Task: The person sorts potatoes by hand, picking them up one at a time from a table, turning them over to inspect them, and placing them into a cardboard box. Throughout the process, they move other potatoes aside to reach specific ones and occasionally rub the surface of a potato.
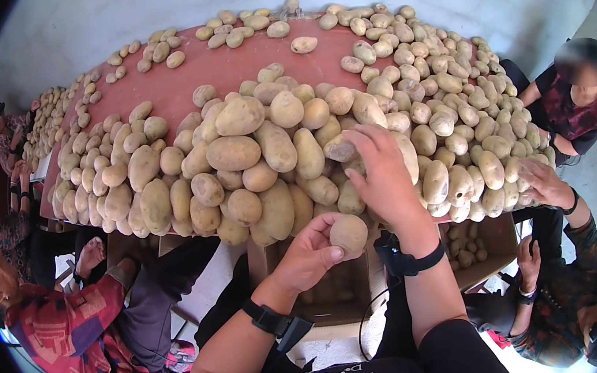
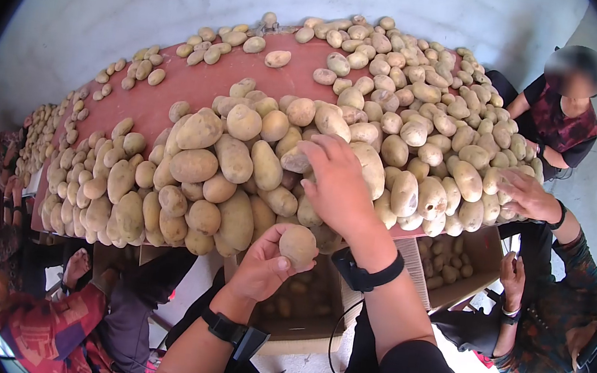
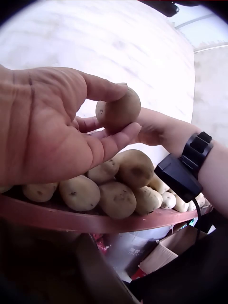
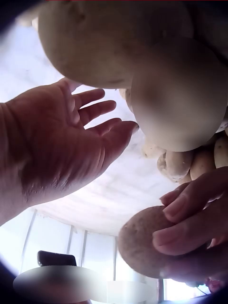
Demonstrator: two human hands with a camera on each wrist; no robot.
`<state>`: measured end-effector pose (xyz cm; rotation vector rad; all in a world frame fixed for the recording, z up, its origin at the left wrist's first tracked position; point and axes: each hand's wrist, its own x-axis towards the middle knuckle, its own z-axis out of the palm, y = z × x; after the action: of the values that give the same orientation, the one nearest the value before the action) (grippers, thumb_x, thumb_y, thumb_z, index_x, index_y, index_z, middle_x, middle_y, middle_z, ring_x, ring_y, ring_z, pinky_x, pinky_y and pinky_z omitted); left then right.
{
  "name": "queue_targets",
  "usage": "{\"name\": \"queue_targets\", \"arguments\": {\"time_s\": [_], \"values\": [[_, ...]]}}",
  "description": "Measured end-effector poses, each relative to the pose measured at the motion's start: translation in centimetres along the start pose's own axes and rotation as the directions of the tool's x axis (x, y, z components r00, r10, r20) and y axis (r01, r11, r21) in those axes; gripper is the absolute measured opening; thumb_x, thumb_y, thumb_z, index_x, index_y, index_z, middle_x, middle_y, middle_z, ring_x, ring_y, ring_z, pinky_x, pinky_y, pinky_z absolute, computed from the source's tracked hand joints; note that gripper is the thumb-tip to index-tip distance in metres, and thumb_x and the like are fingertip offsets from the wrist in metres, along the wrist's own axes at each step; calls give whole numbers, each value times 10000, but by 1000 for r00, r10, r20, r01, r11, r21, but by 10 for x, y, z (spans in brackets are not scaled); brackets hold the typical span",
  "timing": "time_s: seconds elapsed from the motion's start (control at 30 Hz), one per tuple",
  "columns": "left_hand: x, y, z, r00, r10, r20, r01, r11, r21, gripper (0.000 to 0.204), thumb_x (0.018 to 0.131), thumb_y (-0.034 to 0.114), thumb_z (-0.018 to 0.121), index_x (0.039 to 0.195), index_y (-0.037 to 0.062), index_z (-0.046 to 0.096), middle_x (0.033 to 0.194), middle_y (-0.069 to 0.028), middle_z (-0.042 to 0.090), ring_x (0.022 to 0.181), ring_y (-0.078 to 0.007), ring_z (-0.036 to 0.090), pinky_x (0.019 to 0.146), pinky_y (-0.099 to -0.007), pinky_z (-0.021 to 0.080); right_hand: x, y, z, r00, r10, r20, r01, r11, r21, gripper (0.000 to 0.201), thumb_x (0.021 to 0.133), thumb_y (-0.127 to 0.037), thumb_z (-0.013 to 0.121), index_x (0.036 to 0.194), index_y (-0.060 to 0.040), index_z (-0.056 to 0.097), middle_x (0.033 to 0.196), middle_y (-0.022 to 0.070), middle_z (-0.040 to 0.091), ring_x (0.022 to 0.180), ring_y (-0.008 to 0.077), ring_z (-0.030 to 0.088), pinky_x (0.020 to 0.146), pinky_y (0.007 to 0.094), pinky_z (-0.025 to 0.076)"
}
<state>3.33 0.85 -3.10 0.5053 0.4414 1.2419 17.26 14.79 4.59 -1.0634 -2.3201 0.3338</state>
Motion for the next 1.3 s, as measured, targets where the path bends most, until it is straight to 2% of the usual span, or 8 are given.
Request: {"name": "queue_targets", "arguments": {"time_s": [0.43, 0.63, 0.73, 0.83, 0.9, 0.93, 1.03, 1.3], "values": [[0, 2, -2, 998, 57, 18, -57, 998, -8, 605, 879, 250, 775, 1347, 66, 439, 1327, -112, 579, 1231, -302, 601, 1069, -462, 491, 1, -10, 31, 995, 95, 42, -82, 964, -253, 651, 814, -56, 681, 1425, -155, 483, 1392, 124, 480, 1324, 328, 457, 1135, 570, 312], [-1, 1, -3, 998, 52, 19, -52, 999, -2, 569, 882, 212, 762, 1332, 80, 439, 1324, -113, 573, 1241, -312, 592, 1076, -470, 485, 2, -6, 36, 994, 104, -31, -107, 982, -153, 548, 816, -40, 649, 1346, -130, 541, 1291, 136, 515, 1221, 337, 504, 1065, 485, 375], [-3, 5, 0, 999, 34, 21, -34, 999, -3, 545, 882, 165, 730, 1333, 82, 437, 1319, -123, 572, 1248, -325, 585, 1069, -468, 490, 3, -10, 25, 993, 104, -60, -98, 990, 98, 554, 814, -43, 678, 1342, -121, 529, 1331, 148, 522, 1207, 349, 525, 1043, 472, 402], [-4, 11, 0, 999, 27, 28, -26, 999, -31, 546, 879, 140, 690, 1355, 78, 429, 1326, -143, 565, 1257, -335, 575, 1060, -464, 497, 7, -9, 12, 972, 225, 69, -223, 791, 569, 525, 870, -147, 623, 1374, -64, 499, 1302, 147, 561, 1175, 318, 575, 994, 470, 463], [-4, 14, 0, 999, 23, 32, -22, 999, -41, 569, 877, 146, 671, 1381, 74, 419, 1335, -160, 558, 1262, -336, 570, 1055, -461, 501, 8, -2, 13, 955, 232, 186, -259, 341, 904, 525, 904, -237, 572, 1375, -20, 490, 1284, 146, 579, 1146, 295, 604, 914, 446, 518], [-4, 15, 0, 999, 20, 32, -18, 999, -37, 588, 876, 155, 666, 1398, 70, 411, 1340, -168, 553, 1265, -335, 567, 1053, -459, 503, 8, 0, 12, 947, 210, 241, -259, 63, 964, 540, 920, -282, 547, 1375, 2, 485, 1275, 145, 588, 1132, 283, 618, 875, 434, 546], [-3, 19, 1, 999, 3, 47, -1, 999, -45, 643, 869, 168, 649, 1445, 59, 385, 1358, -191, 540, 1275, -332, 559, 1044, -452, 510, 10, 5, 2, 963, -13, 270, -265, -251, 931, 523, 990, -356, 474, 1355, 19, 489, 1182, 151, 629, 1071, 252, 649, 780, 358, 592], [-2, 22, -1, 997, -39, 68, 41, 998, -37, 735, 803, 143, 626, 1484, 27, 373, 1397, -206, 519, 1312, -339, 526, 1016, -432, 527, 8, 11, 2, 930, 27, 366, -353, -207, 912, 580, 1049, -540, 314, 1092, -50, 620, 1034, 102, 678, 958, 209, 679, 633, 317, 559]]}}
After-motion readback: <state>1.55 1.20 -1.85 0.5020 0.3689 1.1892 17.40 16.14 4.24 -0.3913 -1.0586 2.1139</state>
